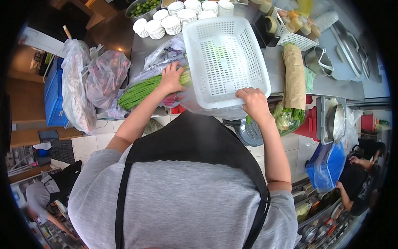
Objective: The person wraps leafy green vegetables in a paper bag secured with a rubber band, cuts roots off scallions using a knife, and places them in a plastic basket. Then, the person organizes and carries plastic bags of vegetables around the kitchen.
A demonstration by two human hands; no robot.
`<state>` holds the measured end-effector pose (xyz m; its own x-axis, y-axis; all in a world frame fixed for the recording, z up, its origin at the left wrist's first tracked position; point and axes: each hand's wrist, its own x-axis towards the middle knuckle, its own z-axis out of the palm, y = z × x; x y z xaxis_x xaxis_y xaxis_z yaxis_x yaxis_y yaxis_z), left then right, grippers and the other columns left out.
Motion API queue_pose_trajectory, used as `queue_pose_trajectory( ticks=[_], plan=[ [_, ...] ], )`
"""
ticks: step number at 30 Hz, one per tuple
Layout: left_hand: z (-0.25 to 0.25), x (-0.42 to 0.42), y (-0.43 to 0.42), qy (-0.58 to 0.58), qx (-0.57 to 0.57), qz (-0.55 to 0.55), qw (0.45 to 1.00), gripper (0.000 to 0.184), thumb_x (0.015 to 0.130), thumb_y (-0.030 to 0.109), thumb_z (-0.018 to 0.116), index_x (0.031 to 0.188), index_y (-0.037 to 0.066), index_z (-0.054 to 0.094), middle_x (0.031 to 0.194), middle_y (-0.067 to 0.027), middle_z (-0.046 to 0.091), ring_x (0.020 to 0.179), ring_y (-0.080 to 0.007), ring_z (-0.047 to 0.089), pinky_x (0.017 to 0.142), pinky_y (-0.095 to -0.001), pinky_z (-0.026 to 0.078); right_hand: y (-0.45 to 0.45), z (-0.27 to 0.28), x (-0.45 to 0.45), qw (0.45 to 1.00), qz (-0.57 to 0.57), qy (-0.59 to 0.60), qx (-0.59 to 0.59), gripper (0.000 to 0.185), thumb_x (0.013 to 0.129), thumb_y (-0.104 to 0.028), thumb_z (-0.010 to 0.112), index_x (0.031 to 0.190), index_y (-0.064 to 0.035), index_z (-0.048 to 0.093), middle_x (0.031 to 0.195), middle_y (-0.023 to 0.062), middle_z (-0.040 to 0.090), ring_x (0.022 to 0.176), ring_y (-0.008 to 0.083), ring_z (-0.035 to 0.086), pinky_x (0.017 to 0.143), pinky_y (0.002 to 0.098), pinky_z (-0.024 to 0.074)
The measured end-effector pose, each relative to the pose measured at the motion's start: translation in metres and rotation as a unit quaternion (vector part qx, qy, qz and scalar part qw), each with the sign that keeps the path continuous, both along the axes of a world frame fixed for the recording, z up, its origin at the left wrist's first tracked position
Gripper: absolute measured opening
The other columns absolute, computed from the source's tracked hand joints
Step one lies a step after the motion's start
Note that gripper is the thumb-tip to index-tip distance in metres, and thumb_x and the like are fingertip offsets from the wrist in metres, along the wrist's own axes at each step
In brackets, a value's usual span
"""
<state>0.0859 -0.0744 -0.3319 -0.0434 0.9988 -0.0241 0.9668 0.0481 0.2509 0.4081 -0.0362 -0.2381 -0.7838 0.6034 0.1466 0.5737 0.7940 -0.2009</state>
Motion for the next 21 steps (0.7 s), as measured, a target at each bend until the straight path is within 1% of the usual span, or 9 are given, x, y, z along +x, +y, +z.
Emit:
queue_pose_trajectory(
  ticks=[2, 3, 5, 8, 12, 15, 17, 21],
  plan=[
    [0.0, 0.004, -0.001, -0.004, -0.004, 0.013, 1.0, 0.074, 0.045, 0.032, 0.076, 0.112, 0.011, 0.052, 0.115, -0.0151, 0.042, 0.11, -0.0319, 0.037, 0.09, -0.045, 0.031, 0.0, -0.001, 0.001, 1.0, 0.0, 0.001, 0.002, 0.021, 0.063, 0.006, 0.054, 0.079, -0.0088, 0.055, 0.072, 0.0038, 0.057, 0.076, 0.0223, 0.057, 0.069, 0.0354, 0.0421],
    [0.0, 0.005, -0.001, -0.004, -0.004, 0.013, 1.0, 0.074, 0.045, 0.032, 0.076, 0.112, 0.011, 0.052, 0.115, -0.0151, 0.042, 0.11, -0.0319, 0.037, 0.09, -0.045, 0.031, 0.001, -0.001, 0.002, 1.0, -0.001, -0.004, -0.009, 0.025, 0.061, 0.007, 0.052, 0.081, -0.0079, 0.056, 0.074, 0.0047, 0.058, 0.078, 0.0235, 0.057, 0.07, 0.0361, 0.0423],
    [0.001, 0.008, -0.002, 0.005, -0.007, 0.034, 0.999, 0.072, 0.047, 0.032, 0.079, 0.11, 0.009, 0.053, 0.109, -0.0157, 0.044, 0.106, -0.0318, 0.037, 0.087, -0.0425, 0.032, 0.002, -0.001, 0.001, 1.0, -0.001, -0.01, -0.021, 0.028, 0.059, 0.008, 0.051, 0.083, -0.0071, 0.056, 0.076, 0.0056, 0.059, 0.08, 0.0247, 0.057, 0.071, 0.0368, 0.0425],
    [0.003, 0.011, -0.002, 0.01, -0.021, 0.045, 0.999, 0.07, 0.047, 0.031, 0.079, 0.109, 0.01, 0.053, 0.107, -0.0157, 0.044, 0.106, -0.0316, 0.038, 0.086, -0.0412, 0.032, 0.002, 0.0, 0.001, 1.0, 0.001, -0.014, -0.024, 0.029, 0.059, 0.008, 0.051, 0.082, -0.0074, 0.056, 0.076, 0.0056, 0.059, 0.08, 0.0247, 0.057, 0.072, 0.0368, 0.0426],
    [0.005, 0.013, -0.005, 0.005, -0.011, 0.039, 0.999, 0.069, 0.049, 0.029, 0.079, 0.109, 0.01, 0.052, 0.105, -0.0159, 0.045, 0.105, -0.0321, 0.039, 0.086, -0.0414, 0.032, 0.002, -0.001, 0.001, 1.0, -0.002, -0.017, -0.024, 0.029, 0.059, 0.008, 0.051, 0.082, -0.0076, 0.056, 0.076, 0.0056, 0.059, 0.08, 0.0248, 0.057, 0.072, 0.0368, 0.0427],
    [0.001, 0.012, -0.006, -0.027, -0.016, 0.042, 0.999, 0.066, 0.051, 0.028, 0.079, 0.109, 0.008, 0.052, 0.105, -0.0167, 0.045, 0.103, -0.0323, 0.042, 0.085, -0.0419, 0.033, 0.002, 0.0, 0.001, 1.0, -0.001, -0.016, -0.024, 0.028, 0.059, 0.008, 0.051, 0.082, -0.0076, 0.056, 0.076, 0.0057, 0.058, 0.081, 0.0247, 0.057, 0.072, 0.0368, 0.0428],
    [0.0, 0.013, -0.007, -0.013, -0.005, 0.049, 0.999, 0.066, 0.053, 0.028, 0.078, 0.108, 0.006, 0.051, 0.106, -0.0166, 0.045, 0.103, -0.0319, 0.043, 0.084, -0.0423, 0.035, 0.002, 0.0, 0.001, 1.0, 0.0, -0.014, -0.025, 0.028, 0.059, 0.008, 0.051, 0.082, -0.0076, 0.056, 0.076, 0.0057, 0.058, 0.08, 0.0247, 0.057, 0.072, 0.0369, 0.0429],
    [-0.004, 0.015, -0.007, 0.009, -0.014, 0.047, 0.999, 0.067, 0.052, 0.028, 0.076, 0.109, 0.005, 0.052, 0.107, -0.0152, 0.047, 0.104, -0.0324, 0.044, 0.086, -0.0433, 0.034, 0.002, 0.001, 0.0, 1.0, -0.001, -0.015, -0.019, 0.028, 0.06, 0.008, 0.051, 0.082, -0.0076, 0.057, 0.076, 0.0057, 0.059, 0.08, 0.0246, 0.057, 0.073, 0.0368, 0.0431]
  ],
)
